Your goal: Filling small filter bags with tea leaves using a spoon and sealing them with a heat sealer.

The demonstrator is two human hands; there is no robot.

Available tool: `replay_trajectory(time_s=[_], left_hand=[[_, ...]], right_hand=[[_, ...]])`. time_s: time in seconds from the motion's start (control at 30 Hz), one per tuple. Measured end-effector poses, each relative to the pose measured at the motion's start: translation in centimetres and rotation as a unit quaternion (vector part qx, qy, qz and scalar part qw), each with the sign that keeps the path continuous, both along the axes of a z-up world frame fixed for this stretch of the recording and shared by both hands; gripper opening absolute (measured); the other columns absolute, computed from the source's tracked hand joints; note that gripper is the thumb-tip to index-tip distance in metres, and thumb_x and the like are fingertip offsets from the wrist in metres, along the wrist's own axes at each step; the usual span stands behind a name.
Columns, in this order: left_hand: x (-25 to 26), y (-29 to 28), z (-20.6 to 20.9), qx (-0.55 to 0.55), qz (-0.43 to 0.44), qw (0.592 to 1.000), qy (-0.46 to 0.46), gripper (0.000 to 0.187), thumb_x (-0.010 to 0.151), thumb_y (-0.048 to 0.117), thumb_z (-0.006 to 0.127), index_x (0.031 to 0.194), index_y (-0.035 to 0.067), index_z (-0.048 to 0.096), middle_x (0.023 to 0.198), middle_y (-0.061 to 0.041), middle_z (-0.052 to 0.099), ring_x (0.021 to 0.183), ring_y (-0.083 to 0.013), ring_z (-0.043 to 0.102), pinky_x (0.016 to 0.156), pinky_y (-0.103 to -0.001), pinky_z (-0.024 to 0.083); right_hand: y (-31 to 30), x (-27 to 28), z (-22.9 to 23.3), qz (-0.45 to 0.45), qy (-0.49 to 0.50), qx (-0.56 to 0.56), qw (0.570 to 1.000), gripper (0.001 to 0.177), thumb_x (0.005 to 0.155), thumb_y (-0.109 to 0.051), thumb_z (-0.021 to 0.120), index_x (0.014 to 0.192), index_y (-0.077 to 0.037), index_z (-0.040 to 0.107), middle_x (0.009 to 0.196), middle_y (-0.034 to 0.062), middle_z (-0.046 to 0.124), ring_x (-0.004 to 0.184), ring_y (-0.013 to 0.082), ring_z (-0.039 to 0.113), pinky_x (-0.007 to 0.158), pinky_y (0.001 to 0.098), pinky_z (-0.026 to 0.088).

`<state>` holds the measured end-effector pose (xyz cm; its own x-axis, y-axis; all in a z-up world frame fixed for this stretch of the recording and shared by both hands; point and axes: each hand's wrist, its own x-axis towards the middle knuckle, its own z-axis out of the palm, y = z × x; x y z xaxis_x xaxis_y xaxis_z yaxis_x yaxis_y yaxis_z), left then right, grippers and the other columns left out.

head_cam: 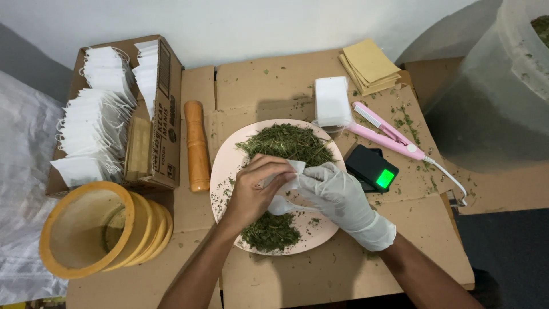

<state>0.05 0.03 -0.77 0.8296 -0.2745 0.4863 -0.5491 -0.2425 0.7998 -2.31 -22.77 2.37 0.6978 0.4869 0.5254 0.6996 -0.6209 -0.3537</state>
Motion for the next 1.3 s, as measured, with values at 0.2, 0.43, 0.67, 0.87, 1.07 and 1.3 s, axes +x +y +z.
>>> replay_trajectory(time_s=[0.2,0.43,0.67,0.87,1.07,1.3], left_hand=[[-0.1,0.2,0.4,-0.014,0.018,1.000,-0.016,0.011,0.103,0.008,0.078,0.108,0.011,0.086,0.104,-0.008,0.085,0.099,-0.0292,0.077,0.090,-0.044,0.059],[0.2,0.2,-0.6,-0.017,0.020,0.999,-0.028,0.014,0.102,0.002,0.076,0.109,0.010,0.086,0.106,-0.010,0.085,0.102,-0.0343,0.079,0.092,-0.048,0.061],[-0.8,-0.6,1.6,-0.014,-0.004,1.000,-0.024,0.017,0.101,-0.002,0.074,0.112,0.007,0.084,0.107,-0.012,0.086,0.105,-0.0375,0.080,0.094,-0.051,0.062],[-0.9,-0.6,1.2,-0.035,-0.025,0.999,0.014,0.017,0.101,0.001,0.076,0.111,0.011,0.085,0.107,-0.009,0.087,0.107,-0.0341,0.081,0.095,-0.051,0.061],[-1.0,-1.1,0.6,-0.035,-0.032,0.999,0.016,0.019,0.104,0.001,0.073,0.115,0.011,0.084,0.108,-0.010,0.086,0.107,-0.0358,0.080,0.095,-0.052,0.062],[-1.0,-2.0,-0.6,-0.037,-0.027,0.999,-0.013,0.017,0.102,0.001,0.075,0.110,0.013,0.084,0.103,-0.008,0.086,0.099,-0.0350,0.081,0.089,-0.049,0.063]], right_hand=[[-0.2,0.0,-1.4,-0.007,-0.016,0.070,0.997,0.045,0.084,-0.023,0.094,0.125,-0.014,0.077,0.095,-0.0011,0.074,0.079,0.0160,0.066,0.065,0.0296,0.051],[0.1,-0.5,-0.1,-0.020,0.070,0.082,0.994,0.038,0.086,-0.029,0.090,0.122,-0.018,0.084,0.109,0.0005,0.080,0.089,0.0148,0.072,0.074,0.0272,0.057],[0.2,-0.5,0.8,0.007,0.074,0.071,0.995,0.040,0.083,-0.024,0.090,0.123,-0.023,0.083,0.128,0.0026,0.077,0.103,0.0189,0.070,0.083,0.0304,0.055],[0.3,-0.2,0.2,0.040,0.078,0.063,0.994,0.038,0.087,-0.019,0.087,0.124,-0.023,0.081,0.109,-0.0016,0.074,0.083,0.0180,0.064,0.071,0.0312,0.052],[0.4,-0.6,0.9,0.062,0.114,0.100,0.987,0.029,0.088,-0.019,0.088,0.116,-0.022,0.083,0.093,-0.0042,0.072,0.072,0.0142,0.059,0.065,0.0289,0.049],[0.1,0.5,-7.1,-0.034,0.418,0.123,0.900,0.061,0.076,-0.044,0.100,0.132,-0.047,0.079,0.122,-0.0231,0.084,0.092,0.0018,0.085,0.049,0.0166,0.067]])
